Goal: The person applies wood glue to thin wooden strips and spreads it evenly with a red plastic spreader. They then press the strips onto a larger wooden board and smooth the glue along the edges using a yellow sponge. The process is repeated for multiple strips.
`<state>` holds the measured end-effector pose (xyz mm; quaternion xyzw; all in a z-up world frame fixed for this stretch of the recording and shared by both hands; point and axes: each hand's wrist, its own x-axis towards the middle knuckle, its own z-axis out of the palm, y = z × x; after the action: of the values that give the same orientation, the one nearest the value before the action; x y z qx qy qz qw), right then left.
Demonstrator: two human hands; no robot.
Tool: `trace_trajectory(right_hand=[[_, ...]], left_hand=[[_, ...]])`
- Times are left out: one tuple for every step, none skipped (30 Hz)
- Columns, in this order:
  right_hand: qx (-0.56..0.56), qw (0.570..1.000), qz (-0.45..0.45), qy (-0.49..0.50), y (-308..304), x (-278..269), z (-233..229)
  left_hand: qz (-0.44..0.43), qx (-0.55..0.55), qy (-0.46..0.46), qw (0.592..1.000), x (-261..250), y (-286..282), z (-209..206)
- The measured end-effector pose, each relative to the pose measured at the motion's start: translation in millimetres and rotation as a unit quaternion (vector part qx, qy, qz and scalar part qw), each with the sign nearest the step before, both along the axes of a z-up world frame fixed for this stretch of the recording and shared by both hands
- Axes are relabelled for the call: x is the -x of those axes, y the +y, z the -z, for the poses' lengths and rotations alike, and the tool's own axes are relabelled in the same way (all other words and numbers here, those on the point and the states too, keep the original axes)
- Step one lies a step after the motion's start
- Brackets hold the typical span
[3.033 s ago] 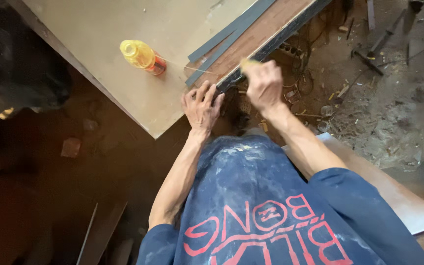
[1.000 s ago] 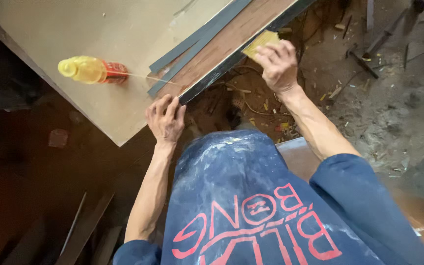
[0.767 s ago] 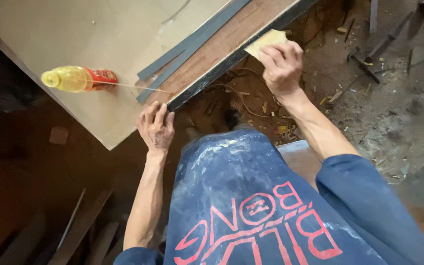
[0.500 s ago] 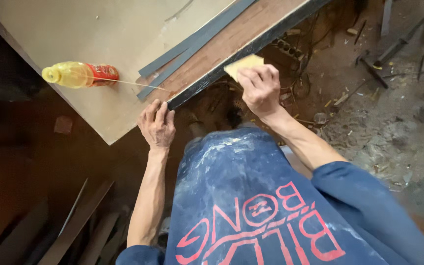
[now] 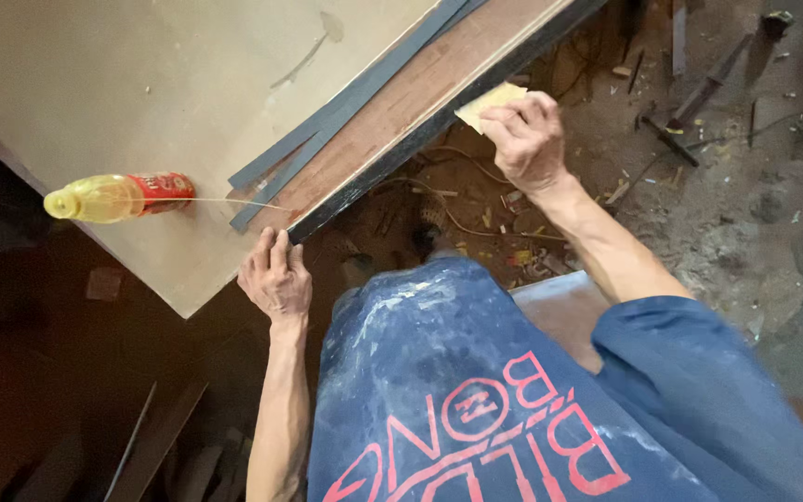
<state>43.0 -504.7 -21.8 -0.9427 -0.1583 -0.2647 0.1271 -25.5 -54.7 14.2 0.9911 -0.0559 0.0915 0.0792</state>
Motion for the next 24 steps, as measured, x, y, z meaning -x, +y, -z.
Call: trace_trajectory(right_hand=[[-0.021, 1.0, -0.005, -0.022, -9, -5, -1], [-0.042, 0.998, -0.01, -0.045, -12, -8, -3], [-0.013, 0.998, 0.047, -0.029, -11, -12, -7], [0.015, 0.994, 0.104, -0.013, -8, -18, -11], [0.042, 0.986, 0.159, 0.006, -1, -20, -16], [0.03, 0.992, 0.123, 0.021, 13, -16, -20], [0.018, 0.996, 0.086, 0.033, 31, -15, -24], [0.005, 0.998, 0.048, 0.046, 42, -14, -29], [-0.002, 0.998, 0.049, 0.038, 52, -7, -34], [-0.01, 0.998, 0.051, 0.03, 59, -4, -38], [-0.017, 0.998, 0.05, 0.018, 65, -5, -40], [-0.018, 0.995, 0.089, 0.028, 70, -8, -41], [-0.019, 0.99, 0.131, 0.041, 76, -8, -43], [-0.02, 0.984, 0.171, 0.055, 84, -7, -44], [-0.018, 0.986, 0.148, 0.069, 90, -11, -44], [-0.017, 0.988, 0.125, 0.084, 103, -14, -44], [-0.013, 0.989, 0.106, 0.1, 120, -13, -44], [-0.021, 0.993, 0.078, 0.091, 145, -3, -45], [-0.028, 0.995, 0.053, 0.083, 175, 9, -46], [0.05, 0.987, 0.059, 0.141, 207, 14, -45], [0.004, 0.992, 0.034, 0.125, 237, 28, -50], [-0.024, 0.992, 0.018, 0.122, 263, 37, -56], [-0.05, 0.992, 0.003, 0.118, 281, 43, -63], [-0.088, 0.989, -0.026, 0.117, 294, 47, -70]], left_hand=[[-0.003, 0.007, 0.002, 1.0, -1, -1, 1], [-0.005, 0.014, 0.004, 1.0, -4, -2, 2], [-0.003, 0.011, 0.001, 1.0, -2, -4, 2], [-0.001, 0.007, -0.002, 1.0, -2, -5, 1], [0.001, 0.001, -0.003, 1.0, 2, -3, -1], [0.004, -0.004, -0.004, 1.0, 4, -1, -3], [0.007, -0.009, -0.008, 1.0, 0, -3, -2], [0.009, -0.015, -0.011, 1.0, -6, -5, 0], [0.014, 0.0, -0.008, 1.0, -3, -2, -2], [0.019, 0.015, -0.005, 1.0, -2, 0, -2], [0.022, 0.031, -0.006, 0.999, -4, 2, 0], [0.028, 0.042, -0.006, 0.999, -6, 4, 2], [0.036, 0.052, -0.002, 0.998, -5, 8, 1], [0.044, 0.062, 0.002, 0.997, -2, 13, -2], [0.048, 0.07, -0.002, 0.996, -6, 15, 0], [0.052, 0.079, -0.005, 0.996, -9, 16, 1], [0.059, 0.089, -0.005, 0.994, -11, 17, 2], [0.063, 0.089, -0.007, 0.994, -13, 18, 2], [0.069, 0.09, -0.007, 0.993, -12, 20, 1], [0.075, 0.092, -0.008, 0.993, -11, 22, 0], [0.075, 0.092, -0.006, 0.993, -11, 23, 0], [0.075, 0.092, -0.004, 0.993, -11, 24, -1], [0.075, 0.094, -0.004, 0.993, -12, 24, -1], [0.07, 0.09, -0.003, 0.993, -12, 24, -1]])
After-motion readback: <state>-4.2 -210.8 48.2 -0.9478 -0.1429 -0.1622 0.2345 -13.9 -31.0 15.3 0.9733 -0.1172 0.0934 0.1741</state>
